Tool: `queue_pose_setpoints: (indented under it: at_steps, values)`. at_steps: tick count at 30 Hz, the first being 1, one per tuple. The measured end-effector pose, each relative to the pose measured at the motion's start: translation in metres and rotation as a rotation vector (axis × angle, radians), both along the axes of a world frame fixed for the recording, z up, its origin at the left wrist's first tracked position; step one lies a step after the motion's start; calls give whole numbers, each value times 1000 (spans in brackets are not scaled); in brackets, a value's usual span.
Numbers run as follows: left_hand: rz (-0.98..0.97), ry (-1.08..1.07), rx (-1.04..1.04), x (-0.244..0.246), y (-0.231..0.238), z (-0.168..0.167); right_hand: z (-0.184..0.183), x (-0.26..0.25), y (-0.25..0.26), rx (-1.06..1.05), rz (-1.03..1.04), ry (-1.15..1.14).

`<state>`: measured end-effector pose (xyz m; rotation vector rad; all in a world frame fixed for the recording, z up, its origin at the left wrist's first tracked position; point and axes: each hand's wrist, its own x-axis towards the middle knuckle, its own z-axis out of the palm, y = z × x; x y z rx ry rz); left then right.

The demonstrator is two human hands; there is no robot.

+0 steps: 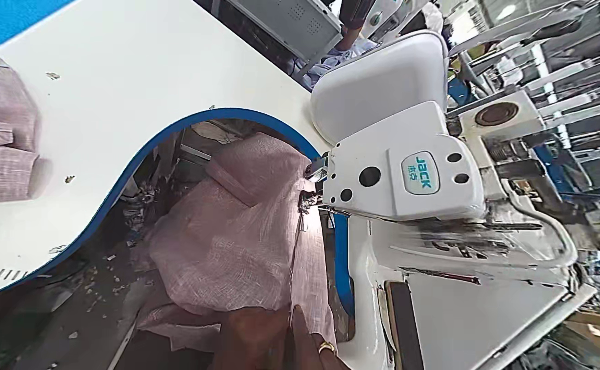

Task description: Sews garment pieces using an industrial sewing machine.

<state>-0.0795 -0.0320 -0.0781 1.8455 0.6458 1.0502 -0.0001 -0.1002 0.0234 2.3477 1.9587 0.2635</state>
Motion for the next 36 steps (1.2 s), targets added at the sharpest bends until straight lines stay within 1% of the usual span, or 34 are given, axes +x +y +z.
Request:
queue_pose_setpoints:
  at_steps: [3,4,6,8,10,12,14,18,21,25,27,30,33,36]
  values:
    - [73,-29,-55,15,4,-4,-14,6,8,106,-52,-41]
    - [99,-37,-73,21,5,-6,-20,8,6,169,-82,-16]
    - [68,-14,-142,21,10,-2,-26,14,-9,242,-120,83]
    - [-15,46,-217,16,11,9,-20,19,-24,217,-109,173]
    - [-68,80,-202,12,8,12,-6,10,-27,142,-99,188]
    - [-3,88,-130,21,12,5,1,5,-14,65,-39,116]
    - [51,89,-91,28,17,1,0,5,-6,32,9,62]
    - [33,90,-35,23,12,1,0,11,-4,32,-5,54]
    - [-5,59,-67,27,20,-4,-7,11,-3,77,-41,66]
    - [-165,133,-153,19,33,10,-13,13,-4,168,-64,35]
    - [-190,133,-134,17,34,7,-24,16,-6,211,-76,38]
    - [-222,160,-132,15,33,9,-26,19,-7,174,-116,39]
    - [-195,169,-128,11,31,10,-32,23,-9,114,-146,63]
    - [-150,137,-93,16,28,4,-25,29,-14,158,-77,147]
